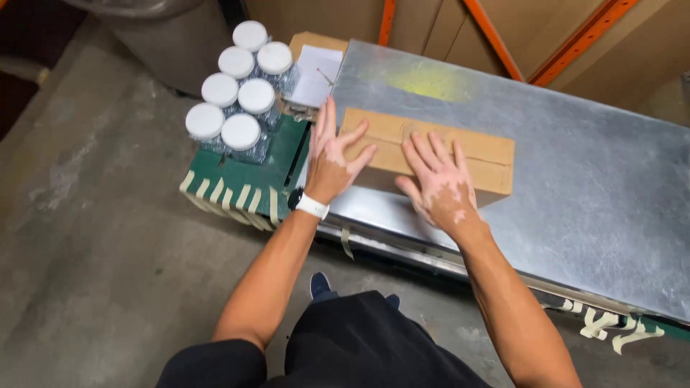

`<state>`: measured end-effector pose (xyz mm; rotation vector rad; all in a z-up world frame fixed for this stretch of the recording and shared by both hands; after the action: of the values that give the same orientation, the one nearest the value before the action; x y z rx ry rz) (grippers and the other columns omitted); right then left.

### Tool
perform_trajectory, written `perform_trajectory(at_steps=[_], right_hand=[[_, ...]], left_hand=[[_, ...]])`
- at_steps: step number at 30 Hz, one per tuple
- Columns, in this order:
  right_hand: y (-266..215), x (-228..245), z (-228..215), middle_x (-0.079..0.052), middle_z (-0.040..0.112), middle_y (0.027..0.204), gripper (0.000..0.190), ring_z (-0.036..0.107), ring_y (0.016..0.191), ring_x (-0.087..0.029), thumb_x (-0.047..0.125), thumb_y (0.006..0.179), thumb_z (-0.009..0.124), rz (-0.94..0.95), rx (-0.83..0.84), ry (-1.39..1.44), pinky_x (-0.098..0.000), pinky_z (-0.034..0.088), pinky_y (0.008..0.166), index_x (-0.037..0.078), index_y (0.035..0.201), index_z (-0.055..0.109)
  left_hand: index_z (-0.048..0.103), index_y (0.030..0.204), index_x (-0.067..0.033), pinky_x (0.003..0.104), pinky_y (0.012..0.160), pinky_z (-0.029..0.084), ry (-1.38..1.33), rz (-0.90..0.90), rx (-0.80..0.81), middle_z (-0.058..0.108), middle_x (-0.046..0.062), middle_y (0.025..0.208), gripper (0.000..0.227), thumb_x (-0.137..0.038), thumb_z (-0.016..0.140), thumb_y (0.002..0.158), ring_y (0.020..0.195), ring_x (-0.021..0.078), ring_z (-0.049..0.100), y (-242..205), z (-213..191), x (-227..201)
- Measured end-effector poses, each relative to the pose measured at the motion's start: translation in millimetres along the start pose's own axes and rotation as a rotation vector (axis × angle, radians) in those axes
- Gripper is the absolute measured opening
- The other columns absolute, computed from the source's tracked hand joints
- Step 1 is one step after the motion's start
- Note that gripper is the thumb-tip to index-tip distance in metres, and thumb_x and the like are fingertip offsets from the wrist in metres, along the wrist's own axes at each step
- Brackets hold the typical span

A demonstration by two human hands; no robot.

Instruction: The person folds cardboard boxes into shape, places a small packet of components inside each one, and seals them with adhesive tape.

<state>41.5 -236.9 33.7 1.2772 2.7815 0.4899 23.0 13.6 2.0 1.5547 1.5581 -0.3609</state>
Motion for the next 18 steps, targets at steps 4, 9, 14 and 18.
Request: perform_trajectory(at_steps=[4,9,14,18], right_hand=[[11.9,-6.1,9.6,-0.009,0.065,0.168,0.065,0.057,0.156,-0.037,0.06,0.115,0.058,-0.063,-0.028,0.011,-0.0675,0.042,0.126,0.018,0.164,0.066],[14.3,-11.1,10.8,-0.006,0.072,0.16,0.061,0.063,0.149,-0.034,0.062,0.114,0.066,-0.122,-0.072,-0.033,-0.0614,0.049,0.12,0.019,0.157,0.075],[5.3,-12.0,21.8,-0.01,0.072,0.158,0.056,0.062,0.147,-0.037,0.053,0.117,0.074,-0.152,-0.204,-0.04,-0.063,0.045,0.119,0.012,0.156,0.079],[-1.3,-12.7,24.7,-0.012,0.073,0.158,0.054,0.061,0.147,-0.038,0.049,0.119,0.075,-0.191,-0.229,-0.024,-0.0627,0.041,0.119,0.01,0.156,0.08]], left_hand=[[0.077,0.151,-0.0208,0.085,0.129,0.023,0.039,0.024,-0.15,0.021,0.021,0.186,0.048,-0.048,0.074,0.111,0.172,0.0472,0.023,-30.8,-4.4,-7.6],[0.075,0.133,-0.0172,0.049,0.114,0.047,0.052,-0.065,-0.774,0.07,0.002,0.128,0.032,-0.036,0.065,0.109,0.12,0.0315,0.07,-161.5,52.8,55.6],[0.082,0.114,-0.0339,0.039,0.103,0.059,0.005,-0.741,-0.321,0.068,-0.015,0.113,0.023,-0.042,0.087,0.093,0.109,0.0208,0.078,-257.0,148.0,163.9],[0.083,0.113,-0.0352,0.044,0.108,0.061,-0.066,-0.951,-0.142,0.066,-0.009,0.11,0.04,-0.067,0.086,0.089,0.119,0.0242,0.076,-248.9,153.0,167.2]])
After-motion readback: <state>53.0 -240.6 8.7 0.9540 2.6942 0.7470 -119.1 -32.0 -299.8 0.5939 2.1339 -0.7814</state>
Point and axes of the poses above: each hand's wrist, its own y-axis towards the middle knuckle, its own z-axis out of the palm, x = y × z, the point moved 2 cm from there along y, towards the middle knuckle
